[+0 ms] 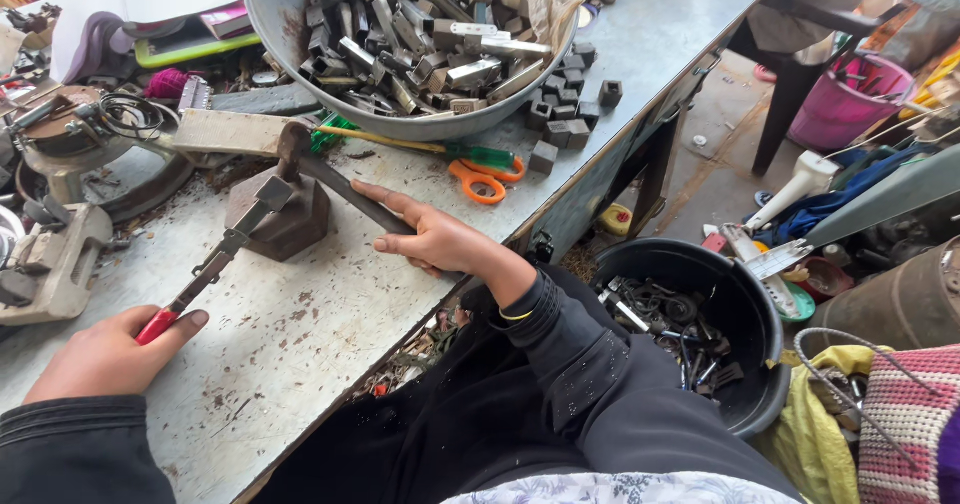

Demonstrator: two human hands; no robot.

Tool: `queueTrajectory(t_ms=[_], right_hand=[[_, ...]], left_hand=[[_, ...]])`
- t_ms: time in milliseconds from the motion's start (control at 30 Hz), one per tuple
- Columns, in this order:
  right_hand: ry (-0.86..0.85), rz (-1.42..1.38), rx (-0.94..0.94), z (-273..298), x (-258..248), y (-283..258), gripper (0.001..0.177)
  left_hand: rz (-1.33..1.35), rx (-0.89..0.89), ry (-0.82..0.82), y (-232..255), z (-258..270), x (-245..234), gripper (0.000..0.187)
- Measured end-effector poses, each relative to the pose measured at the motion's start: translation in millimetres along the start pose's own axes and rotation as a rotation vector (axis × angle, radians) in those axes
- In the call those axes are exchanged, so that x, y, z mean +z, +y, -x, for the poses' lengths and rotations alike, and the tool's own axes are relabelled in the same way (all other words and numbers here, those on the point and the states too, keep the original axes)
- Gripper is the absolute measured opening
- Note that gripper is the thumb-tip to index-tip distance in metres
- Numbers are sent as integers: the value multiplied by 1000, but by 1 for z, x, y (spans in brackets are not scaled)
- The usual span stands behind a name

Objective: The person uses pliers to hold a small metal piece on an anvil and repeatedly strikes it with a hammer to shape or flatten it. They then pick up another metal component, inspect it, and continue hammering it on the anvil.

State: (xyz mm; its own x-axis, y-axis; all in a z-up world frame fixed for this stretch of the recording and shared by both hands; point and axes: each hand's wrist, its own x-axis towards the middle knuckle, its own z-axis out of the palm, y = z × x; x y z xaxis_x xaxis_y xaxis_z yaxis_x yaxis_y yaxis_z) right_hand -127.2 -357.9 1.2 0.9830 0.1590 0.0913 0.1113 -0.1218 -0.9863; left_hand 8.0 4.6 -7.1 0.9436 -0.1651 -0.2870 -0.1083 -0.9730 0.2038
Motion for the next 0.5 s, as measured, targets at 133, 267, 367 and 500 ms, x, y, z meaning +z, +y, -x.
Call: queueTrajectory(t_ms=[133,267,367,500], right_hand=[[4,22,26,-2,-1,5,84],[5,41,21,-2,-2,4,84],[5,36,23,-2,-1,5,85],[9,30,7,-2,-1,7,85]], left_hand=[[-11,-15,0,-3,-3,2,68],[-39,-32,2,-2,-3,1,71],[-42,-32,4,-2,-2,1,71],[-55,-33,9,-1,-2,1,71]])
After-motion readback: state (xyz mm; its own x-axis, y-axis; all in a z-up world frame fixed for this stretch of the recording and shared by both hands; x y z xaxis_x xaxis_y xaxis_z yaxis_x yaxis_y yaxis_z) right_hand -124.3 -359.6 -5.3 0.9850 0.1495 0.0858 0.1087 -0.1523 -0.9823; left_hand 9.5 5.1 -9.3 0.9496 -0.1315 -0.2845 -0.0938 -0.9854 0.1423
